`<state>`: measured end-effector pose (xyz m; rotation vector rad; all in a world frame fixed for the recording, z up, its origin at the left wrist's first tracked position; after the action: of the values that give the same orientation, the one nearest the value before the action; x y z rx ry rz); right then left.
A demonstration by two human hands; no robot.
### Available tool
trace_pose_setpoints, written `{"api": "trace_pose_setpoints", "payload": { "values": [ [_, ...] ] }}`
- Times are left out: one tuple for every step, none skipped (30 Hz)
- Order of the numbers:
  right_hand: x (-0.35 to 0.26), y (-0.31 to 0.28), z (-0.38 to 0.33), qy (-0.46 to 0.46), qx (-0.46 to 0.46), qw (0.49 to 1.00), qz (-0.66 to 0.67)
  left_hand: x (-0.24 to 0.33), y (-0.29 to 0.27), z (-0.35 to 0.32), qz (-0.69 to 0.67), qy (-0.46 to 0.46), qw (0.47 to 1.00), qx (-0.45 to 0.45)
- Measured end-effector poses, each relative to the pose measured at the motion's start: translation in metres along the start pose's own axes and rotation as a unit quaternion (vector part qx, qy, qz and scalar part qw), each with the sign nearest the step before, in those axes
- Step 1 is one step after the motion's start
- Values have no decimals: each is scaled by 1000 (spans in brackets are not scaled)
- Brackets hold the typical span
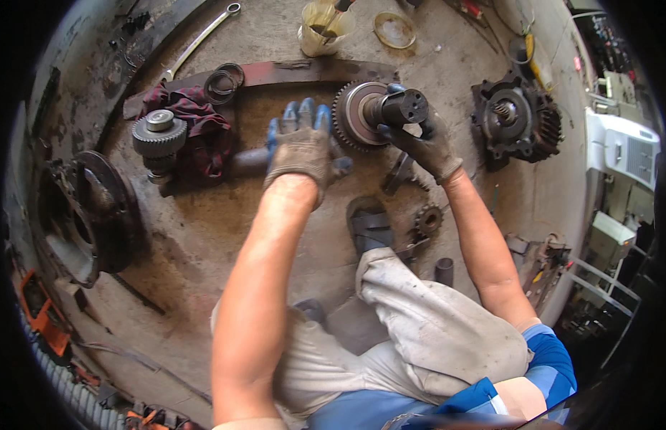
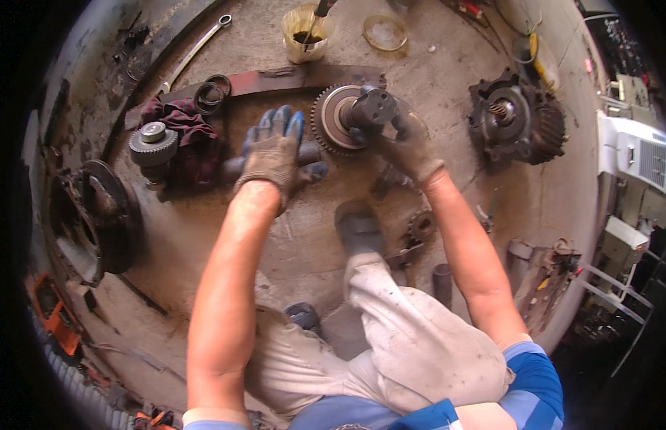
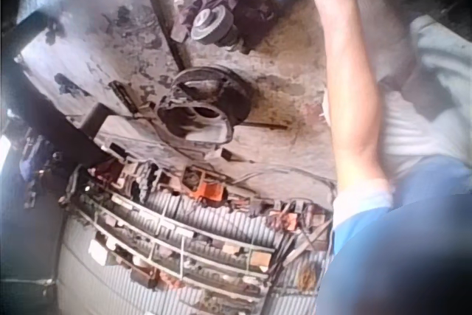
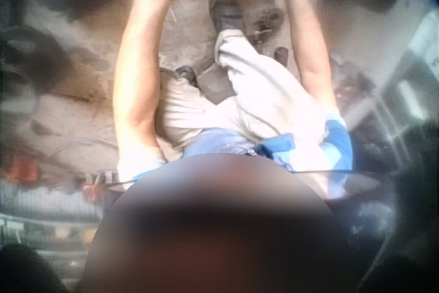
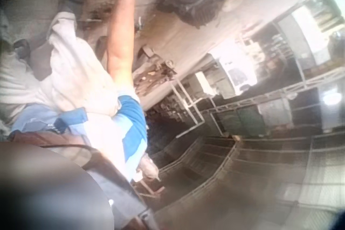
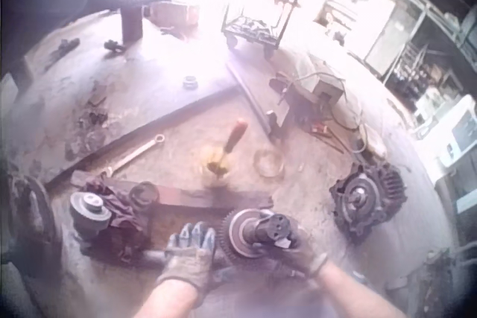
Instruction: The person sits on the workshop floor and uses a hammer and metal drift to press a cylindrical sleeve onto a gear shaft. They repeatedly strike the drift to seat the sleeve, then rotate and inspect the gear assembly by hand.
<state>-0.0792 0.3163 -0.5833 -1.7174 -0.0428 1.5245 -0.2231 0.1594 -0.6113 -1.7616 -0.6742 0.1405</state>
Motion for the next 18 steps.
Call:
{"api": "trace_pose_setpoints", "payload": {
  "values": [
    [-3, -1, 0, -18, -10, 1000, -16, -5, -9, -6, 9, -1, 1000, 2],
    [-4, -3, 0, -30, 7, 997, -70, -10, -18, -13, 13, -1, 1000, 12],
    [-3, -3, 1, -30, 4, 996, -78, -15, -27, -19, 20, -1, 1000, 22],
    [-3, -1, 0, -34, 9, 996, -88, -19, -36, -23, 7, -8, 999, 35],
    [-2, -1, 1, -39, 19, 994, -98, -23, -43, -28, -4, -16, 999, 47],
    [0, 2, 1, -28, 33, 996, -76, -26, -50, -32, -13, -23, 998, 58],
    [0, 5, 1, -40, 39, 996, -72, -27, -55, -35, -17, -25, 997, 66],
    [0, 6, 2, -46, 58, 995, -68, -29, -60, -39, -20, -27, 997, 70],
    [-1, 9, 3, -53, 64, 994, -69, -30, -63, -42, -19, -29, 997, 74],
    [-1, 8, 4, -45, 66, 995, -64, -31, -66, -44, -19, -30, 997, 70],
    [-1, 9, 6, -37, 55, 996, -66, -31, -67, -47, -16, -32, 997, 62],
    [-1, 7, 8, -29, 42, 996, -68, -32, -67, -49, -14, -32, 998, 54],
    [-3, 6, 10, -37, 22, 997, -69, -33, -68, -51, -10, -34, 998, 50],
    [-5, 6, 12, -47, -2, 997, -69, -36, -69, -54, -6, -37, 998, 47],
    [-7, 2, 13, -58, -9, 996, -71, -38, -69, -56, -3, -40, 998, 43],
    [-6, 2, 14, -44, -26, 997, -62, -40, -69, -58, -4, -42, 998, 46],
    [-5, 0, 15, -30, -24, 998, -53, -41, -69, -59, -5, -43, 998, 50],
    [-6, 0, 15, -35, -27, 998, -47, -43, -69, -59, -11, -46, 998, 52]
  ]
}}
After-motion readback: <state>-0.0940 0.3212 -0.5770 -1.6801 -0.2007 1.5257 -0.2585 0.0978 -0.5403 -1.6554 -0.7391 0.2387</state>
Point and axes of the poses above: each hand's wrist, its own z-axis towards the middle knuckle, its own y-axis out of the palm, x = y × z, the point moved 6 cm from there along z, towards the middle knuckle, and after that the axes turned 3 degrees about -y, right-handed, at the moved point
